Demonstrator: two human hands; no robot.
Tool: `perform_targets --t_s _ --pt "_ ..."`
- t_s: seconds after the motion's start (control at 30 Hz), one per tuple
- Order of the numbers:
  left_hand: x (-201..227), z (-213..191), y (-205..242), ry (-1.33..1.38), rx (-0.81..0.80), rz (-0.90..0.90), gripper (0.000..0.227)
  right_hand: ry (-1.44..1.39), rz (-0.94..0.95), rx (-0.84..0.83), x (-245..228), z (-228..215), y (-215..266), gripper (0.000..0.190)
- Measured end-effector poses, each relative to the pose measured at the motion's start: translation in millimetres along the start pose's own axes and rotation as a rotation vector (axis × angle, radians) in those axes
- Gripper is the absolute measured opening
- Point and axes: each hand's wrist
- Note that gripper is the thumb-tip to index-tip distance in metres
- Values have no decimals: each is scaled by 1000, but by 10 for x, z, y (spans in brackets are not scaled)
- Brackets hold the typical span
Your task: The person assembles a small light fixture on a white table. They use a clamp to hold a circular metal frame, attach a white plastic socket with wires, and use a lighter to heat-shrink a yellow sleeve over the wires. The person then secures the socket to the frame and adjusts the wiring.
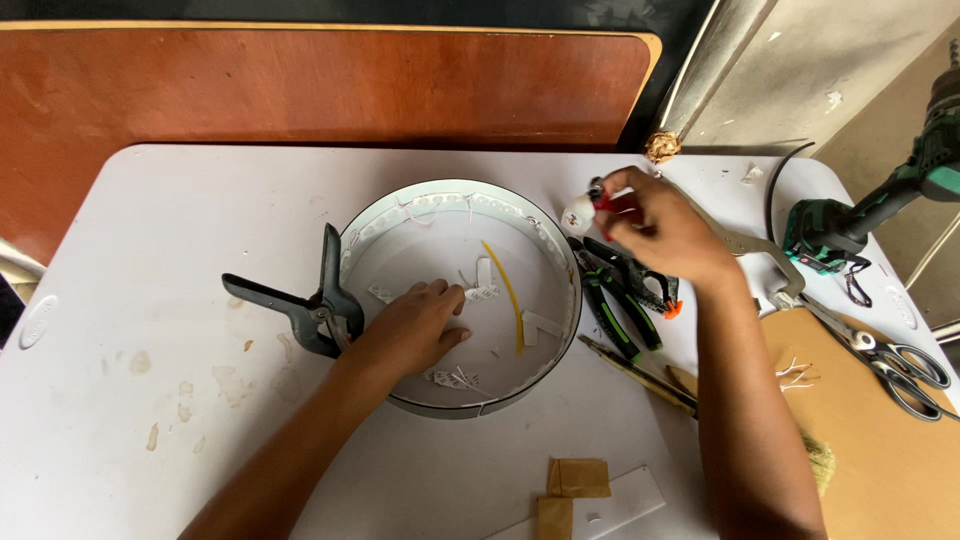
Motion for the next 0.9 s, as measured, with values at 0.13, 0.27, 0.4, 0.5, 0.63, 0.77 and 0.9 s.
perform_targets --t_s 0.13,0.27,0.4,0.5,0.63,0.77,0.9 --pt "-8 -18 13 31 18 -12 22 -84 -42 -42 -295 341 -146 34" --pt "161 -321 -32 -116 147 -11 16 107 -53 -112 -635 565 -444 22" --pt "61 -678 -343 -256 259 -13 8 163 65 -267 -562 836 -805 23" --pt "-14 -945 -711 -114 321 21 1 345 109 -418 -185 1208 -934 30" --pt "-209 -734 -1435 237 311 -241 31 420 135 -383 189 1449 -931 31" --pt "-461 -215 -1742 -393 409 -75 37 338 91 -269 553 1543 -965 30" --pt "-487 -120 -1631 -390 525 -92 47 347 -9 -216 478 1544 -906 31"
Point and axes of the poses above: each hand's wrist, its own y-axis away from the middle knuckle, its own z-axis out of the palm, x = y × z, and after that the axes turned 1 degree about x, right-handed
